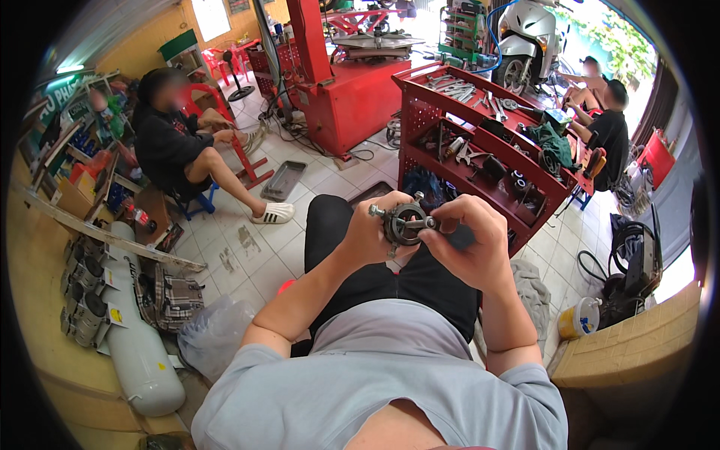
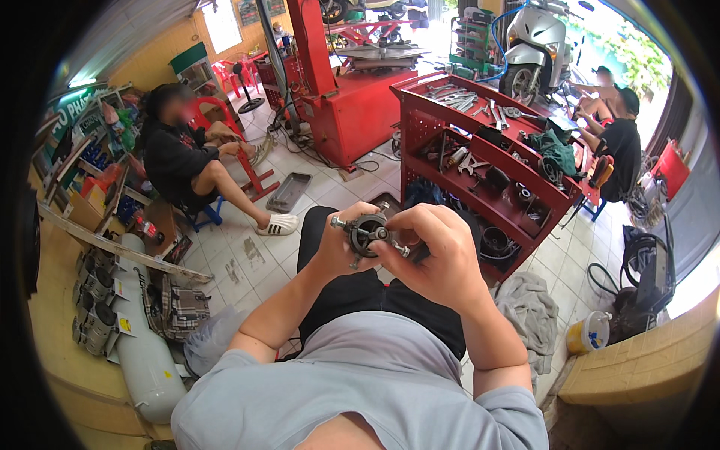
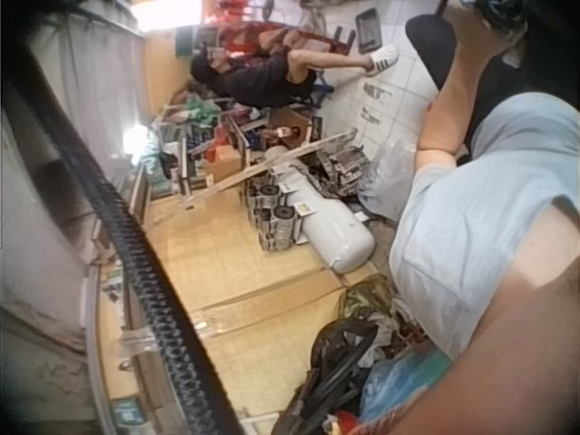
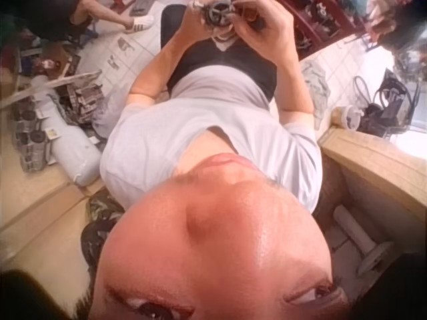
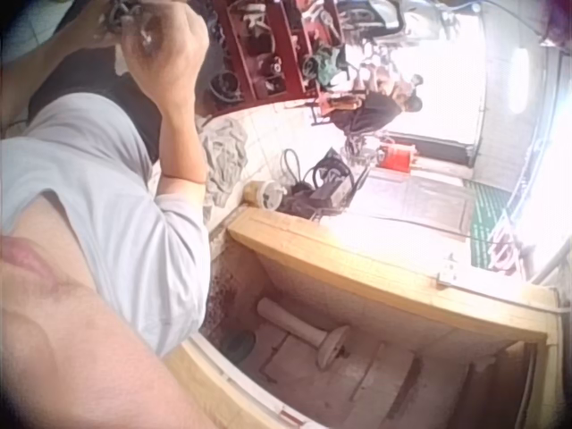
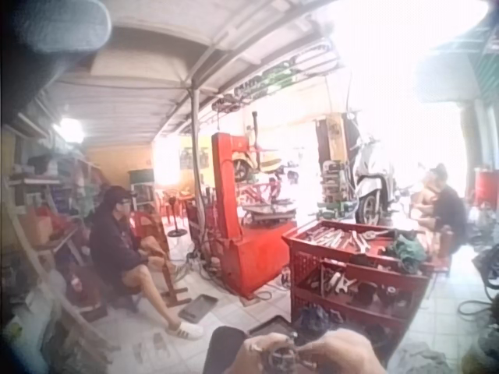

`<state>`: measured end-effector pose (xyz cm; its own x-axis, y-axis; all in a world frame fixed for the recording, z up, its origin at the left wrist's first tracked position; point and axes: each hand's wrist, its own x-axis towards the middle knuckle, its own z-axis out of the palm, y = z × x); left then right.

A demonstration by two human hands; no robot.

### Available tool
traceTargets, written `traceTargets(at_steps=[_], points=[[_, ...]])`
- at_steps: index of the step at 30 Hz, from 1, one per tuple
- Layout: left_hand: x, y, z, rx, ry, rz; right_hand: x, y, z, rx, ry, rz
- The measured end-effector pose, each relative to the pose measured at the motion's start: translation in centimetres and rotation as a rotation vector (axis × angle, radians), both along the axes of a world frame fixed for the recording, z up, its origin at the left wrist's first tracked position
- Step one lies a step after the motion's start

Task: The person sits in a workshop and assembles a mechanical component, likely a brake caliper, by hand. They insert a metal rod into a circular housing, attach a bracket, and tighten screws using their fingers. The person repeatedly rotates and adjusts the assembly to check the fit of the parts.

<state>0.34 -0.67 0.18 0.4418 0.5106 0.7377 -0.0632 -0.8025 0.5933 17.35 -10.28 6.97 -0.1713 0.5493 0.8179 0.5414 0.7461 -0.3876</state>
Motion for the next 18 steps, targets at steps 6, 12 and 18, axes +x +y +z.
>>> traceTargets(at_steps=[6, 12, 18], points=[[0.0, 0.1, -0.3, 0.036, 0.012, 0.033, 0.2, -0.1, 0.8, 0.000, -0.074, 0.032], [0.2, -0.3, 0.0, 0.030, -0.015, 0.000, -0.3, -0.4, 1.0, 0.017, -0.032, -0.006], [0.1, -0.4, 0.4, 0.063, 0.022, 0.044, 0.3, -0.1, 0.6, 0.055, -0.103, -0.028]])
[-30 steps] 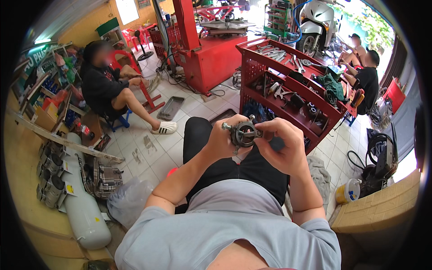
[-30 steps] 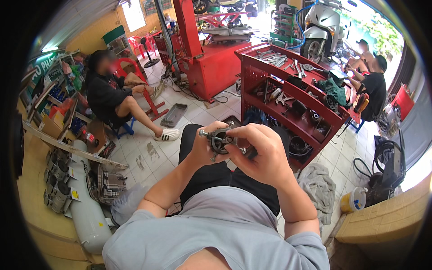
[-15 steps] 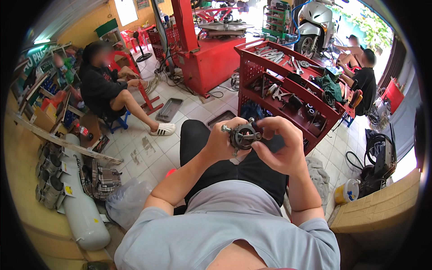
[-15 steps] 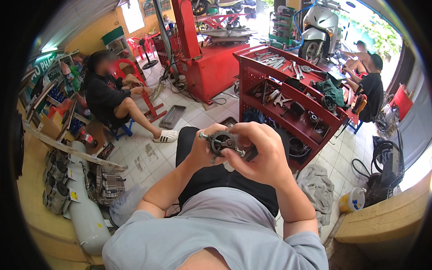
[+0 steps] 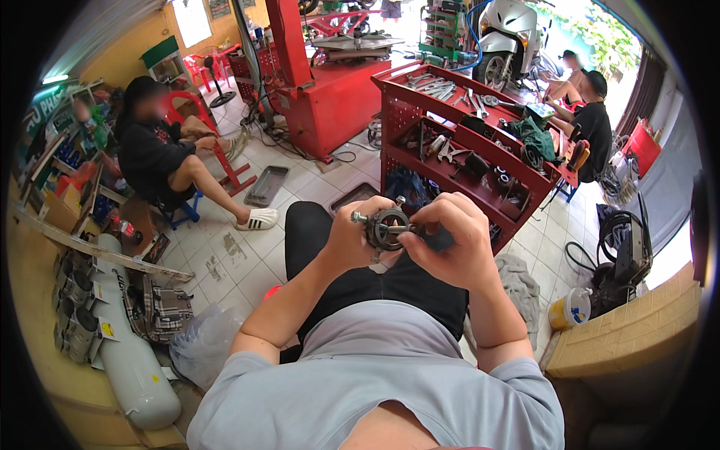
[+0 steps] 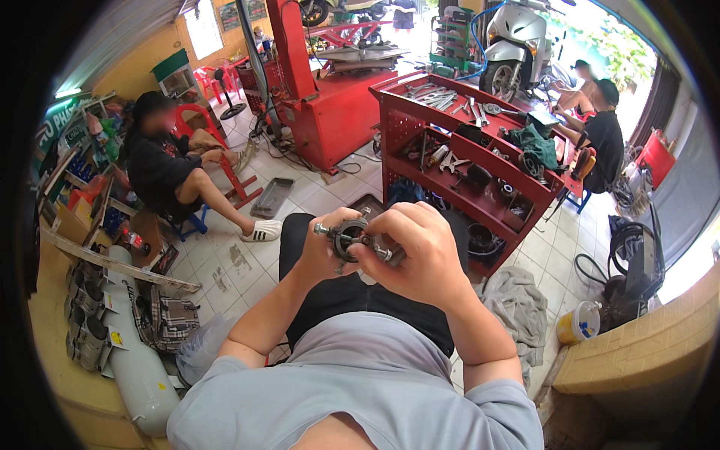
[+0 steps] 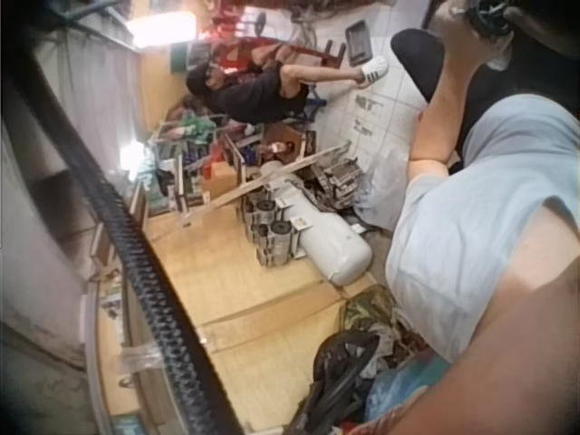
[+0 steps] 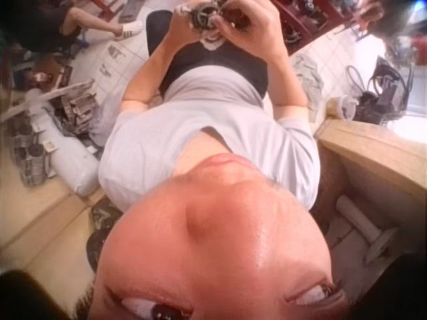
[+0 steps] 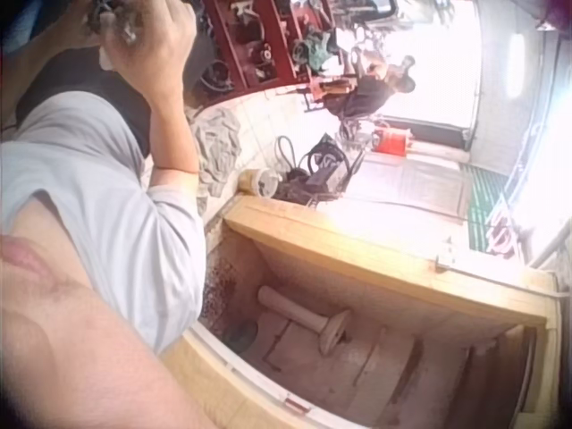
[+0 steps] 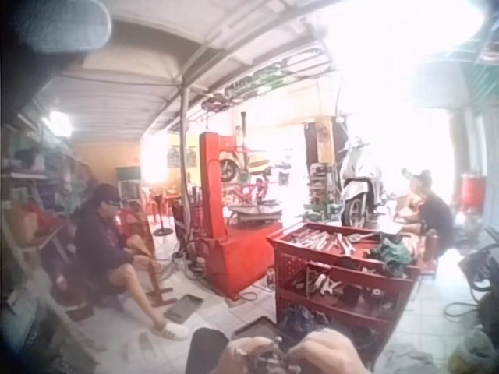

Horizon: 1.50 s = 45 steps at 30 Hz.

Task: The person sits in a workshop and assembles a mechanical component, likely a brake caliper, by hand. They insert a metal rod into a circular housing, attach a bracket, and tighten screws using their fingers. The person repeatedly rotates and adjusts the assembly to check the fit of the parts.

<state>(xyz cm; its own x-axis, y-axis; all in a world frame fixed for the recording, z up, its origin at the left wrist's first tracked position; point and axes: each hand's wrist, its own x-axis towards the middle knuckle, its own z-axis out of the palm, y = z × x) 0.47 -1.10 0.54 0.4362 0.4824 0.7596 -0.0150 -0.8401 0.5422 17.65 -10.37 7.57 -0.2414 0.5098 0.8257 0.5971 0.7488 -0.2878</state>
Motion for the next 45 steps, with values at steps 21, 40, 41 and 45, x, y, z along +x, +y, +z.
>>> traceTargets(at_steps=[21, 40, 41, 45], points=[[-0.1, 0.4, -0.2, 0.062, -0.010, -0.032, 0.2, 0.0, 0.1, 0.042, -0.033, -0.046], [-0.1, -0.3, 0.1, 0.001, 0.008, -0.044, 0.0, -0.6, 0.7, 0.027, -0.051, -0.052], [0.0, -0.3, 0.0, -0.015, -0.019, -0.064, 0.0, -0.7, 0.9, 0.024, -0.028, -0.039], [0.0, 0.3, -0.6, -0.017, -0.025, -0.060, -0.1, 0.0, 0.2, 0.070, -0.047, 0.013]])
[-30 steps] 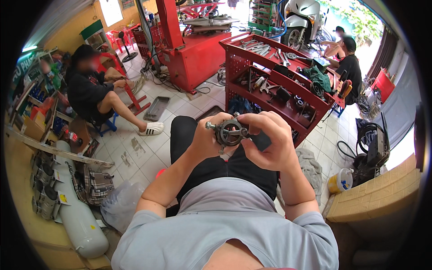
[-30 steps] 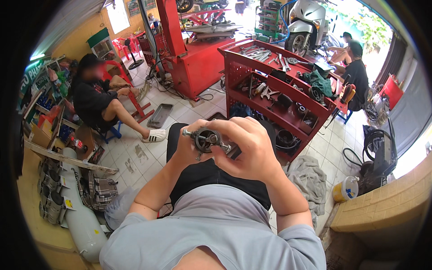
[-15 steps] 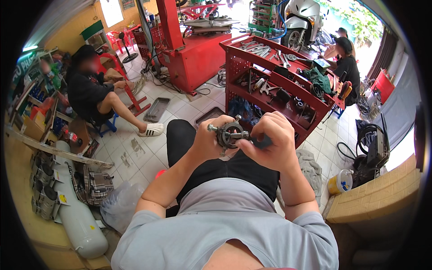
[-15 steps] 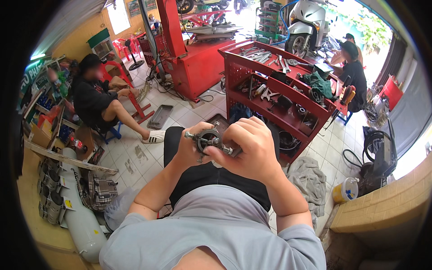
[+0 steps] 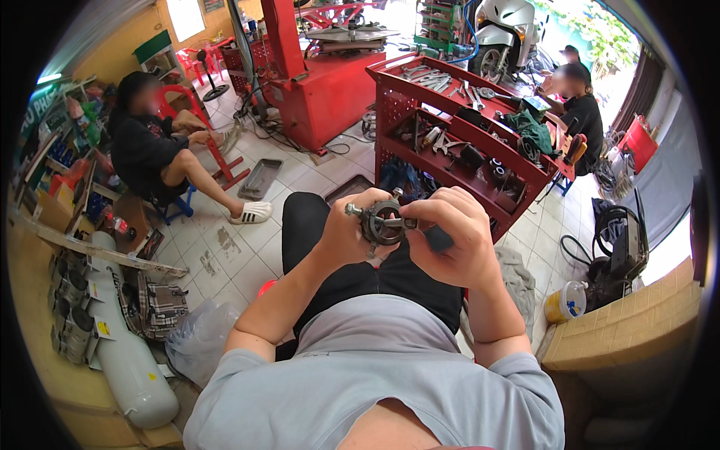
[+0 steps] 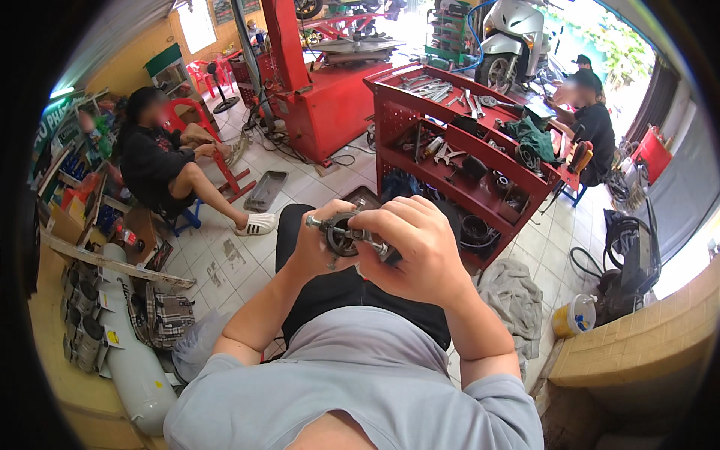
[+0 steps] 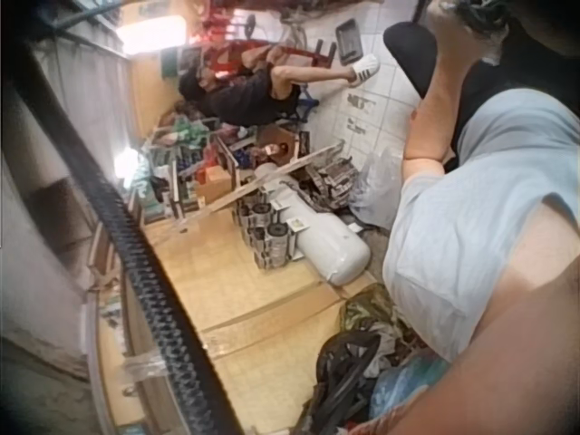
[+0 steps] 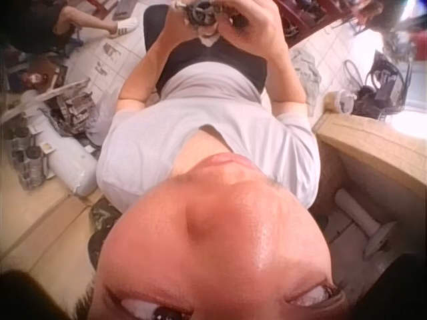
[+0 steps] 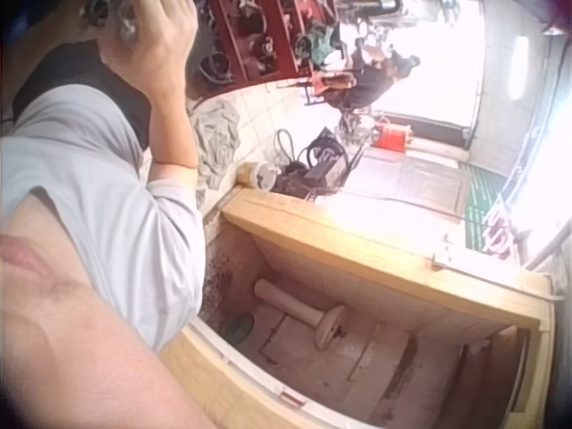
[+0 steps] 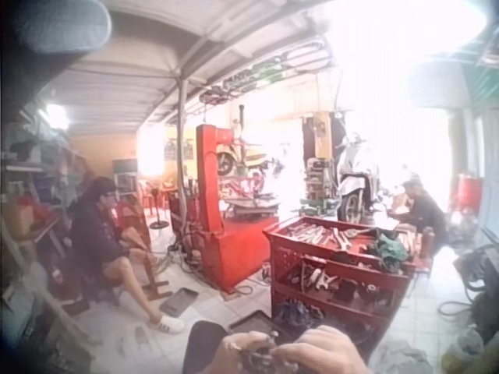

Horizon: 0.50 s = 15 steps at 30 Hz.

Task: The person sits in a workshop and assembles a mechanical component, likely a brake caliper, by hand. They insert a metal rod into a circular housing, attach a bracket, and tighten screws using their fingers. The person repeatedly rotates and adjusts the assembly to check the fit of the parts.

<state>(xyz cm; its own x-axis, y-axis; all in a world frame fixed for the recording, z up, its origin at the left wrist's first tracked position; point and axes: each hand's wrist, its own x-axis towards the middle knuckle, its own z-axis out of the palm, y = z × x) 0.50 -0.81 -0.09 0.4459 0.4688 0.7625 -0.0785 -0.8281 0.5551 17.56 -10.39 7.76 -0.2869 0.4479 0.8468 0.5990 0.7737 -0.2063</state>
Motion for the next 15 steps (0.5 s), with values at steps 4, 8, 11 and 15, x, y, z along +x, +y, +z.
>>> traceTargets(at_steps=[4, 8, 11, 15], points=[[-0.1, -0.4, 0.8, 0.001, -0.001, -0.014, 0.1, -0.4, 0.3, -0.034, -0.012, -0.057], [-0.1, -0.2, 0.4, -0.020, 0.008, 0.005, -0.1, -0.1, 0.5, -0.002, -0.011, 0.000], [0.1, -0.2, 0.7, 0.011, -0.003, 0.004, 0.1, 0.0, -0.1, 0.003, -0.024, -0.064], [-0.1, -0.5, 0.7, -0.011, 0.006, -0.015, -0.2, -0.5, 1.0, -0.041, 0.012, -0.028]])
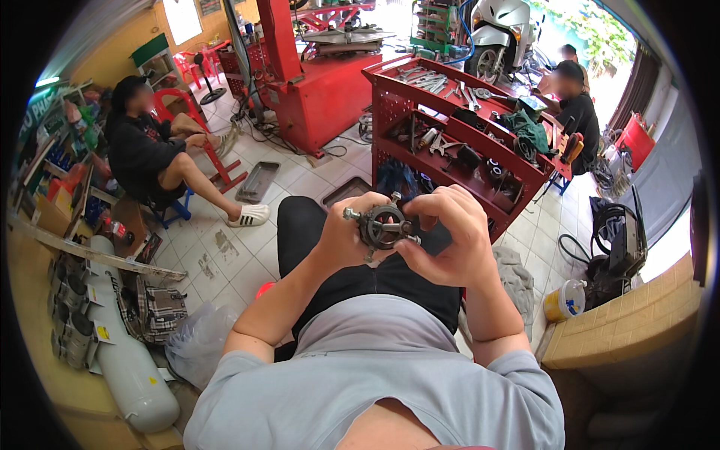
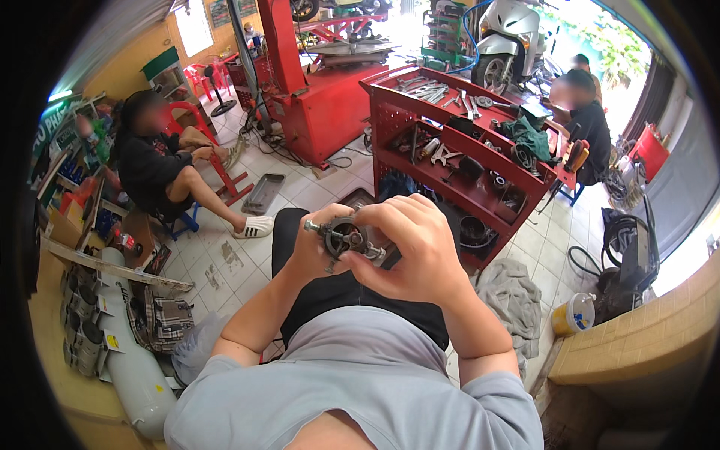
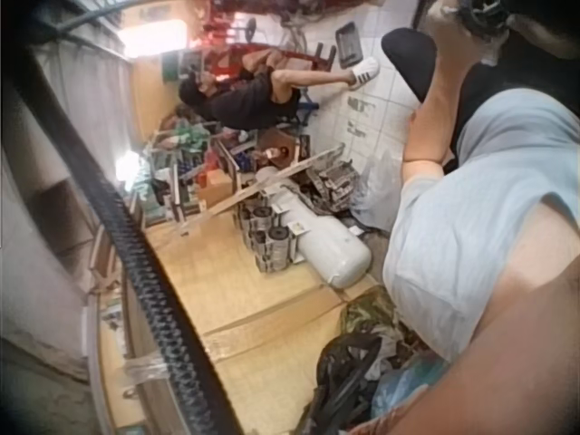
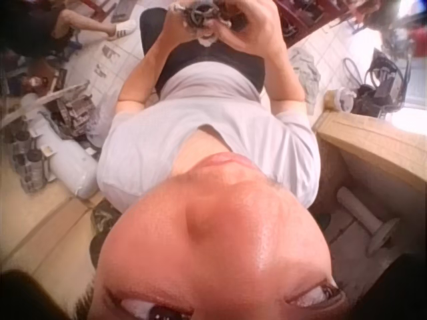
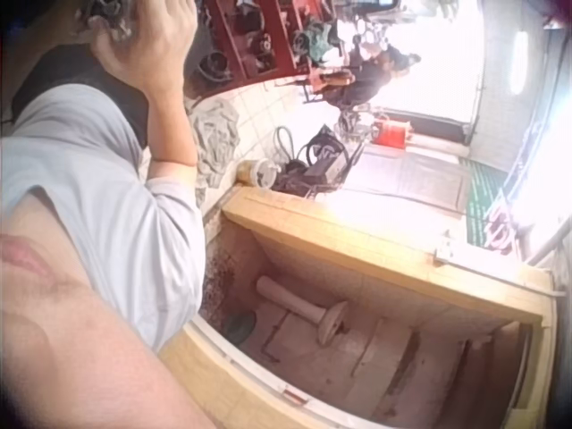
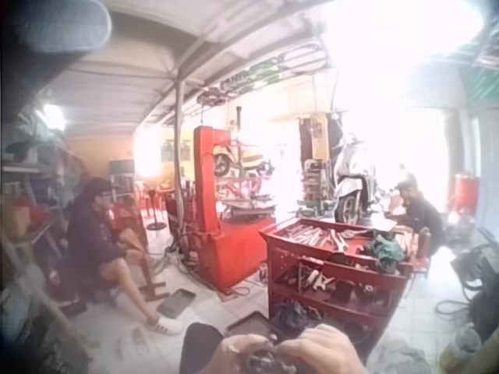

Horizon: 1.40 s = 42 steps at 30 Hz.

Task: The person sits in a workshop and assembles a mechanical component, likely a brake caliper, by hand. They insert a metal rod into a circular housing, attach a bracket, and tighten screws using their fingers. The person repeatedly rotates and adjusts the assembly to check the fit of the parts.

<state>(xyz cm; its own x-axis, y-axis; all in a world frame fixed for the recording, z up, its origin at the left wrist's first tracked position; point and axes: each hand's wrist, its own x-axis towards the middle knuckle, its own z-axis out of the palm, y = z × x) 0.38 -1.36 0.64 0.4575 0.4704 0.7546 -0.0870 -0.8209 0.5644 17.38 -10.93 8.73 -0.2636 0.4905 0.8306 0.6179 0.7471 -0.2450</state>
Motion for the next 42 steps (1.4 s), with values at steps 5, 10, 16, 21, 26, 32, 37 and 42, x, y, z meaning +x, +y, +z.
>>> traceTargets(at_steps=[5, 10, 16, 21, 26, 32, 37, 42], points=[[0.2, 0.1, -0.1, 0.048, 0.007, 0.040, 0.6, 0.3, -0.7, 0.033, -0.086, -0.013], [0.1, 0.1, -0.1, 0.017, -0.007, 0.002, 0.3, 0.0, -0.2, -0.009, -0.039, 0.024], [0.1, 0.2, -0.1, 0.058, -0.008, 0.039, 0.8, 0.1, -0.6, -0.024, -0.109, -0.001], [0.1, 0.3, -0.4, 0.013, -0.019, 0.017, 0.1, 0.1, -0.5, -0.008, -0.055, 0.048], [0.1, 0.1, 0.4, 0.109, -0.001, 0.058, 1.1, 0.3, -0.7, -0.011, -0.140, 0.009], [0.0, 0.2, 0.5, 0.080, 0.002, 0.024, 0.4, 0.2, -0.5, 0.018, -0.086, 0.050], [-0.3, 0.0, 0.4, 0.050, -0.008, 0.022, 0.1, 0.1, -0.2, -0.008, -0.051, 0.021], [0.0, 0.1, -0.2, -0.034, -0.013, 0.002, 0.1, 0.4, -0.5, 0.036, -0.060, 0.037]])
